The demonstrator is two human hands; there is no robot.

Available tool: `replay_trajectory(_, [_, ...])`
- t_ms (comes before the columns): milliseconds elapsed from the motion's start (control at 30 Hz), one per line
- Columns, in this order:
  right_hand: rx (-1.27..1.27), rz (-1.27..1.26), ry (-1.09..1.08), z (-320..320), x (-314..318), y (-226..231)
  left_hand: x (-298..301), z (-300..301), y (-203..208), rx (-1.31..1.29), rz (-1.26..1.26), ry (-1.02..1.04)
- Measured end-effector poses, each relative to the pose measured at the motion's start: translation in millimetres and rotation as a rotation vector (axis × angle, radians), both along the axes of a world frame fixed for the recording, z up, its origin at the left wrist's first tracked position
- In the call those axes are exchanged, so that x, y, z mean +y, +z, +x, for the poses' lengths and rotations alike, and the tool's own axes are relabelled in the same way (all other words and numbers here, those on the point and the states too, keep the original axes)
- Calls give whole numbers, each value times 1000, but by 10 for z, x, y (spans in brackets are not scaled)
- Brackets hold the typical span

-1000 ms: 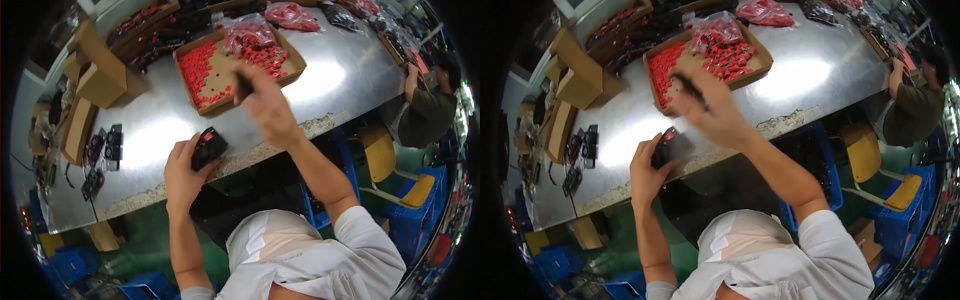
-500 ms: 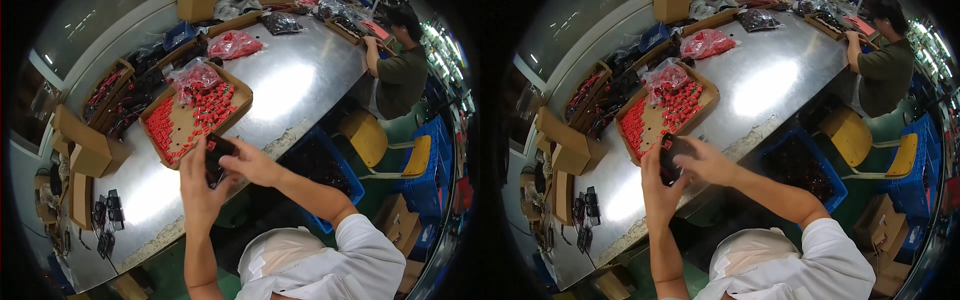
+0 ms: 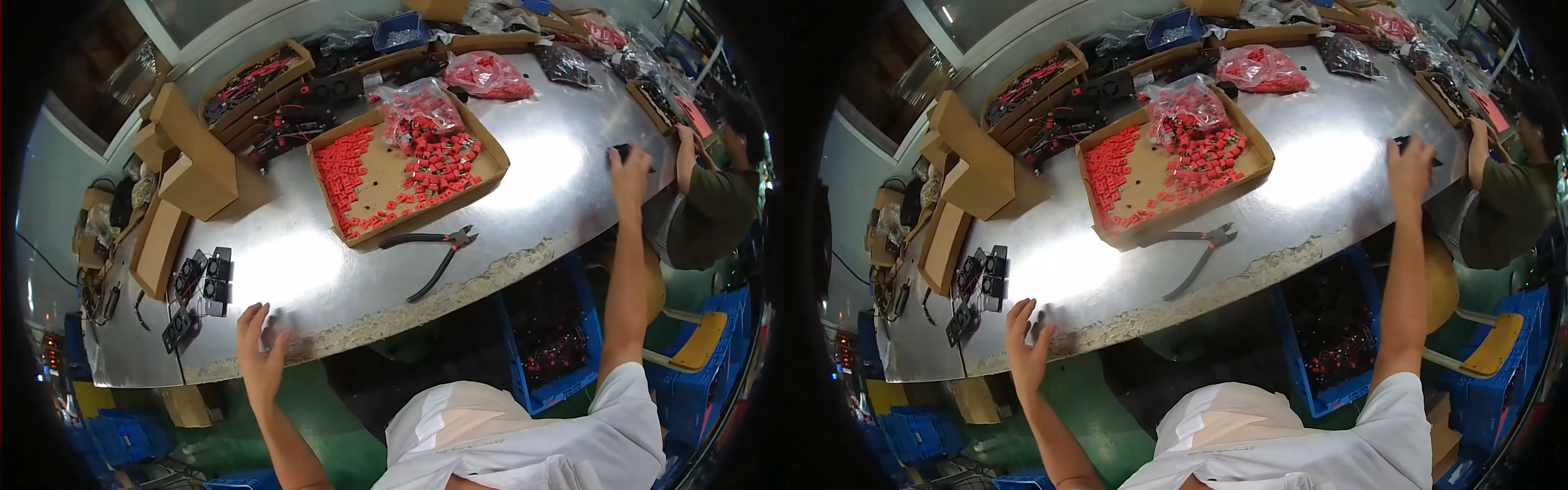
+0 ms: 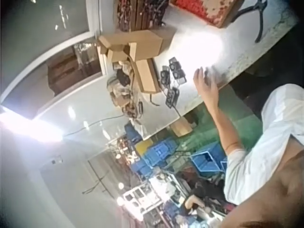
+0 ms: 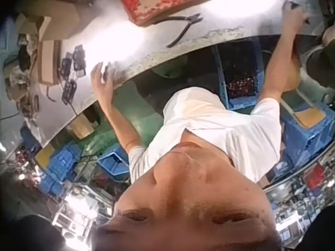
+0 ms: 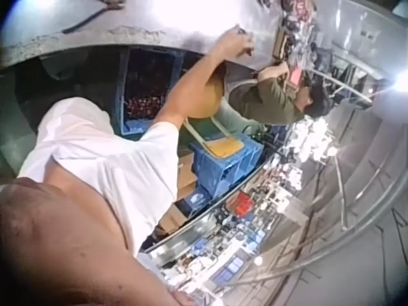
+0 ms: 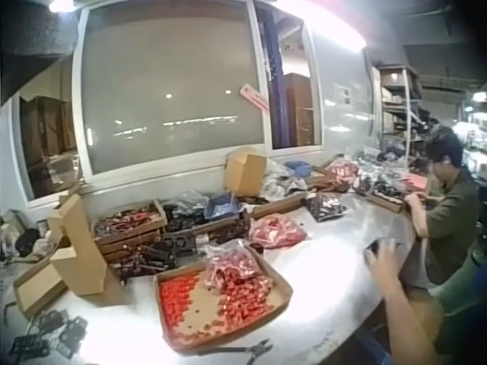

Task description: Assemble small electronic units by inserting components and securing them with pliers.

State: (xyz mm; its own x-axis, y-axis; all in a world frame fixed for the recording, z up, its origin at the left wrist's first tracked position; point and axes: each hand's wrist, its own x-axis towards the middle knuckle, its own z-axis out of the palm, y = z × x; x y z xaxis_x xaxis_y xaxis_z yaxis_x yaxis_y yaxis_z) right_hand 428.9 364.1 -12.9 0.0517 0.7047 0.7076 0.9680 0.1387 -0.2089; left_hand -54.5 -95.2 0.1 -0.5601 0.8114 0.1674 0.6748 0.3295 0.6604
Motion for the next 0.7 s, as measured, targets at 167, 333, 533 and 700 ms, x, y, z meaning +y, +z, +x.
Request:
replay_trajectory(167, [27,-358,830,-1675,-416,112,-94,-109,-60,70,57,51])
replay_trajectory(333, [-480,-653,529,-2139,-379,212,157,-294,51,211,50,48])
replay_trajectory(533, [-269,-583,665,-2060,-295,87,172,-1030,-18,431,-86,233])
replay_trajectory(700, [436,-348,914,-1891,-594,86,330,-1529,-114,368,-339,392])
